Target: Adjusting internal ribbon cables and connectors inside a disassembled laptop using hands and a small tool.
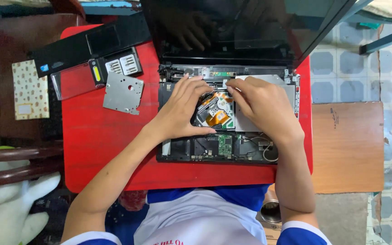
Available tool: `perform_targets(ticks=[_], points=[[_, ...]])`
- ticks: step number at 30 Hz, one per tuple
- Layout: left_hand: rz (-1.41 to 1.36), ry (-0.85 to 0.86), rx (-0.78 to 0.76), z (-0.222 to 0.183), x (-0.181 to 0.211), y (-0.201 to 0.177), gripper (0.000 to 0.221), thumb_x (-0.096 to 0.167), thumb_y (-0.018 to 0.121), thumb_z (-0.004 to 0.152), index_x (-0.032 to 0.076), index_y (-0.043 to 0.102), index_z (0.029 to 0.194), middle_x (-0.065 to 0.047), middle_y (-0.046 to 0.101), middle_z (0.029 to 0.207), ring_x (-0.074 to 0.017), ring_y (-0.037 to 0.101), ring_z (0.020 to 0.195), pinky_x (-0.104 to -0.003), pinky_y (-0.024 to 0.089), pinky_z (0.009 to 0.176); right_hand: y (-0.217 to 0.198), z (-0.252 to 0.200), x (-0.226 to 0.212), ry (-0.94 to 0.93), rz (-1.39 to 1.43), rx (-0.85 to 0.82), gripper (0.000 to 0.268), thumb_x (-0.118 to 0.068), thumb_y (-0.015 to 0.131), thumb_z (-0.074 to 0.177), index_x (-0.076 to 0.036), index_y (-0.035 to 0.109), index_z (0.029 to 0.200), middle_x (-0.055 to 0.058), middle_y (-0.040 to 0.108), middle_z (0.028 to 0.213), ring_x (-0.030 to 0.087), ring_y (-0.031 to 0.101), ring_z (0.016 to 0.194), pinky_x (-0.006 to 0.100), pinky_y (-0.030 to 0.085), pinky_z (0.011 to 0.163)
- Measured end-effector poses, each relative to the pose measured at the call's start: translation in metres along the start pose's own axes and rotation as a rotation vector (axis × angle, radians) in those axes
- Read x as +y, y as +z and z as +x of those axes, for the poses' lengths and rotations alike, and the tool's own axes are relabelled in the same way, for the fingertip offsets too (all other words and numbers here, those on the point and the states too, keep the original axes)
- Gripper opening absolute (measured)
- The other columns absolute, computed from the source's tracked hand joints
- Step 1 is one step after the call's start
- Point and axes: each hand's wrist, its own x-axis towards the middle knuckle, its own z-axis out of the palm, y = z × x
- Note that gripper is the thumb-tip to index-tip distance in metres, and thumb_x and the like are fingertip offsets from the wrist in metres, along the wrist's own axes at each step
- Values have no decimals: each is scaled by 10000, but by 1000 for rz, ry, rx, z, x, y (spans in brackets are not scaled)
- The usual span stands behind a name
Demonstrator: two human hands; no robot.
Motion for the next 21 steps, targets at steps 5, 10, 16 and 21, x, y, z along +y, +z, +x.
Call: perform_targets(ticks=[5, 10, 16, 21], points=[[8, -4, -20, 0, 2, -3, 974, 624, 868, 736, 79, 437, 1419, -176, 526, 1309, -418, 418, 1406, -632, 192, 1225, 4, 1, 0, 16, -46, 5, 170, -163, 611, 1052, -146, 728, 1174, 75, 687, 728, 312, 714, 680, 424, 569, 627], [24, 3, -1, -1, 2, -2, 977, 638, 865, 739, 81, 437, 1417, -165, 514, 1336, -414, 406, 1418, -620, 192, 1227, 6, 0, -1, -11, -36, 38, 209, -122, 636, 1041, -134, 710, 1236, 72, 693, 749, 296, 713, 688, 396, 572, 647], [-3, -9, -12, -2, -1, 0, 966, 628, 857, 739, 99, 436, 1429, -146, 496, 1359, -409, 390, 1435, -625, 183, 1230, 0, 2, 0, 42, 7, 19, 245, -132, 652, 1025, -139, 713, 1262, 64, 703, 754, 261, 707, 680, 370, 573, 649], [-15, -14, -18, -1, -1, -1, 960, 618, 862, 736, 100, 440, 1427, -145, 490, 1361, -405, 384, 1441, -626, 174, 1233, 0, 0, -3, 7, -40, 19, 287, -98, 678, 980, -155, 717, 1258, 54, 660, 735, 264, 686, 685, 366, 573, 648]])
